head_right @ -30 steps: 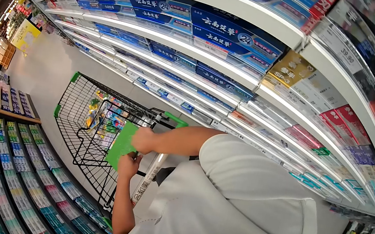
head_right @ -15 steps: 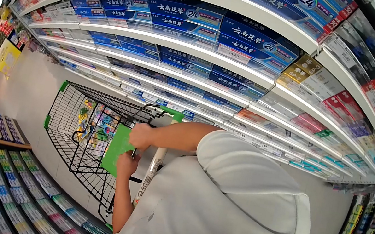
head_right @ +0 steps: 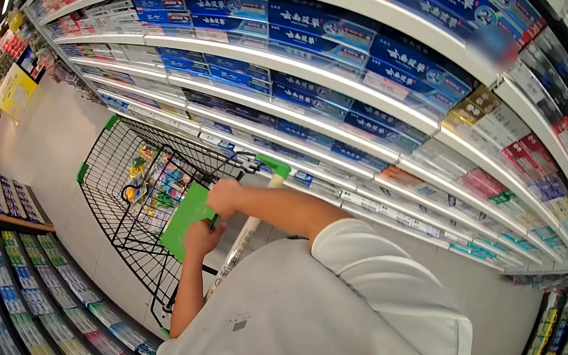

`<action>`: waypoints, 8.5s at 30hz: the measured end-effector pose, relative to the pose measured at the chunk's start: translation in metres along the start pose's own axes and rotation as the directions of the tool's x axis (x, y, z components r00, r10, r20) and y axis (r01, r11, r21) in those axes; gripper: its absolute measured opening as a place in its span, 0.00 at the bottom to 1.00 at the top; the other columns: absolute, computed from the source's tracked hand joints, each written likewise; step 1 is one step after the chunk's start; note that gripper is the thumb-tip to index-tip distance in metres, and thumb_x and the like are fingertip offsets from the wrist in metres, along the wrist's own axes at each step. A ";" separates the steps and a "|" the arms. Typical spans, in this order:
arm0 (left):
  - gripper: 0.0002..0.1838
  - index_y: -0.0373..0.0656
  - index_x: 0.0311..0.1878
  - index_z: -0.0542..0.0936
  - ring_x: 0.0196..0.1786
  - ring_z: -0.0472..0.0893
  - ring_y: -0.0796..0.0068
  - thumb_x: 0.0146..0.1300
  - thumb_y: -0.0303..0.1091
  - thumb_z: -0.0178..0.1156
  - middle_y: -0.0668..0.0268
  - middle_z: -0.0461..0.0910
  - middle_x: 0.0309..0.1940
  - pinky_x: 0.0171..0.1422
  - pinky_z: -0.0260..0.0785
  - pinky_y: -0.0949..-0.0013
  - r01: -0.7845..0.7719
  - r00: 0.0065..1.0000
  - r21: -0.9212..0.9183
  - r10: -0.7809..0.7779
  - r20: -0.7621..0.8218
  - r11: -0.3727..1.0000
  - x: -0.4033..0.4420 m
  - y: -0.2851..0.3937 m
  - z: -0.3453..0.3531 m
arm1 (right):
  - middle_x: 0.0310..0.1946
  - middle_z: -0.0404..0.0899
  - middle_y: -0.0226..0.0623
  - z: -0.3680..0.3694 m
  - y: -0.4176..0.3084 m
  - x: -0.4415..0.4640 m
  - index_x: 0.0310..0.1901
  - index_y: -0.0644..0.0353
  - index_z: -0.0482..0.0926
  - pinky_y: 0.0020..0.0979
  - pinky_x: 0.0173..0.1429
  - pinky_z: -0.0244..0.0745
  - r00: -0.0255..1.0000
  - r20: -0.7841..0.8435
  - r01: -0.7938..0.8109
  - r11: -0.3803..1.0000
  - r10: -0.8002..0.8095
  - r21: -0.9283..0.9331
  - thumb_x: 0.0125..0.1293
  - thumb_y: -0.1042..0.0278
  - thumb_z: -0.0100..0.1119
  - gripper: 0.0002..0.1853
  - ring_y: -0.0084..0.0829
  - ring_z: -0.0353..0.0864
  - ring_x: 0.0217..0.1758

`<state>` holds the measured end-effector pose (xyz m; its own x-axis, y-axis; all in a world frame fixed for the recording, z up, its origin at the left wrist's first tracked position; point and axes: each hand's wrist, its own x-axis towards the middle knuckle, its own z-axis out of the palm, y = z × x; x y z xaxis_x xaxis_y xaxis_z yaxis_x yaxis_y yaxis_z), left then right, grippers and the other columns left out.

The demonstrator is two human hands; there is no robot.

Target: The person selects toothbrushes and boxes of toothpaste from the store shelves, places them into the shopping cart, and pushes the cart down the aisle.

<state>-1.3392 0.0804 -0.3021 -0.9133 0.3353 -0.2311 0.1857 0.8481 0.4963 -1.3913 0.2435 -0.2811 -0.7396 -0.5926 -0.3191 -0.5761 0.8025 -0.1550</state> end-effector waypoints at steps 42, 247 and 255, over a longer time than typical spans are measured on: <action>0.24 0.40 0.32 0.82 0.36 0.82 0.53 0.55 0.56 0.63 0.53 0.83 0.31 0.40 0.74 0.56 0.057 0.992 0.013 -0.058 0.113 0.998 0.004 0.016 0.003 | 0.34 0.84 0.43 -0.014 0.012 -0.014 0.31 0.58 0.85 0.40 0.43 0.79 0.992 0.107 0.071 0.994 -0.061 -0.088 0.47 0.59 0.62 0.14 0.43 0.85 0.39; 0.13 0.36 0.39 0.82 0.43 0.80 0.45 0.56 0.36 0.60 0.44 0.81 0.37 0.47 0.72 0.54 0.174 0.976 -0.136 -0.152 0.157 0.975 0.360 -0.473 -0.375 | 0.35 0.80 0.34 -0.225 0.017 0.677 0.34 0.56 0.81 0.38 0.39 0.78 0.943 -0.055 0.305 0.920 -0.328 -0.244 0.46 0.53 0.62 0.17 0.35 0.81 0.44; 0.13 0.34 0.39 0.81 0.43 0.80 0.45 0.56 0.33 0.59 0.43 0.80 0.36 0.48 0.72 0.53 0.160 0.980 -0.160 -0.138 0.140 0.974 0.400 -0.536 -0.425 | 0.39 0.81 0.38 -0.269 -0.001 0.754 0.33 0.58 0.83 0.39 0.44 0.79 0.951 -0.018 0.298 0.930 -0.309 -0.216 0.47 0.56 0.62 0.15 0.39 0.82 0.44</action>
<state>-1.9579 -0.4143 -0.3052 -0.8702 0.2695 -0.4125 -0.0228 0.8143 0.5800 -2.0418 -0.2233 -0.2704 -0.5318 -0.8125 -0.2388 -0.8311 0.5549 -0.0371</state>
